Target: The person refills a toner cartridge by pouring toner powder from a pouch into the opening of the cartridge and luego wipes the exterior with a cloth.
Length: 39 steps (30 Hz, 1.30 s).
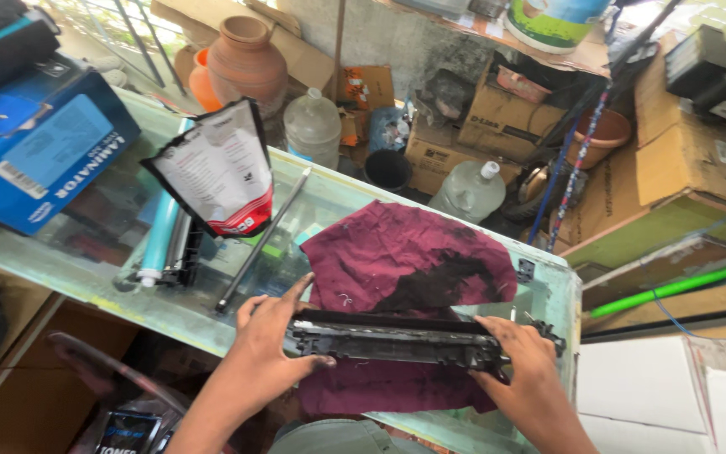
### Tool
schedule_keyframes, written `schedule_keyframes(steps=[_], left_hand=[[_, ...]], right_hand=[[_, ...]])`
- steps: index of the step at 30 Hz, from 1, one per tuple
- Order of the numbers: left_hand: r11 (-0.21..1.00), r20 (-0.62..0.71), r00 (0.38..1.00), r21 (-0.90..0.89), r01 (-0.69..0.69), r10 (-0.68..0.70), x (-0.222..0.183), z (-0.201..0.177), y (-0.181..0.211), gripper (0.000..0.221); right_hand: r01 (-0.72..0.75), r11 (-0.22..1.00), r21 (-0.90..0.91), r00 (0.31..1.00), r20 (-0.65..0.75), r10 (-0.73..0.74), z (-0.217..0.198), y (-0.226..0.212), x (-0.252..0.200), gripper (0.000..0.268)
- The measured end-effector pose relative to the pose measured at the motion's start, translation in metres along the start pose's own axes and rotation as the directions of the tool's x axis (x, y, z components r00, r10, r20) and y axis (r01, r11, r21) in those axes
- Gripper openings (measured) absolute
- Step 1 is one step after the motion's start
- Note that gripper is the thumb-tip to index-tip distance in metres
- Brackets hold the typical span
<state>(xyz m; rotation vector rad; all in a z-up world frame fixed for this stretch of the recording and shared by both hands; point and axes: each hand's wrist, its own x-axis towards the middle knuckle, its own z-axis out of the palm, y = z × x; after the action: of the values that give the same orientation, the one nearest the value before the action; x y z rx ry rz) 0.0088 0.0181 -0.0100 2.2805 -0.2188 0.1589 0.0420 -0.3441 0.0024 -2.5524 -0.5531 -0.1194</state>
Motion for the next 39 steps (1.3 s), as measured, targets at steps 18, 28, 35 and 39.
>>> schedule_keyframes(steps=[18, 28, 35, 39], left_hand=[[0.996, 0.024, 0.999, 0.088, -0.033, 0.031, 0.007, -0.002, 0.006, 0.116], [0.991, -0.087, 0.993, 0.115, -0.074, 0.084, -0.003, 0.009, 0.000, 0.113], [0.994, -0.089, 0.990, 0.012, -0.107, 0.108, 0.000, 0.013, 0.003, 0.115], [0.993, -0.043, 0.999, -0.118, -0.025, 0.020, -0.001, 0.006, 0.004, 0.115]], right_hand=[[-0.008, 1.000, 0.003, 1.000, -0.021, 0.008, -0.005, -0.002, -0.001, 0.073], [-0.319, 0.922, 0.218, 0.948, 0.095, 0.305, -0.013, -0.009, -0.006, 0.123], [-0.320, 0.921, 0.220, 0.947, 0.081, 0.309, -0.019, 0.003, -0.017, 0.121], [-0.146, 0.986, 0.079, 0.989, 0.019, 0.145, -0.016, 0.007, -0.016, 0.112]])
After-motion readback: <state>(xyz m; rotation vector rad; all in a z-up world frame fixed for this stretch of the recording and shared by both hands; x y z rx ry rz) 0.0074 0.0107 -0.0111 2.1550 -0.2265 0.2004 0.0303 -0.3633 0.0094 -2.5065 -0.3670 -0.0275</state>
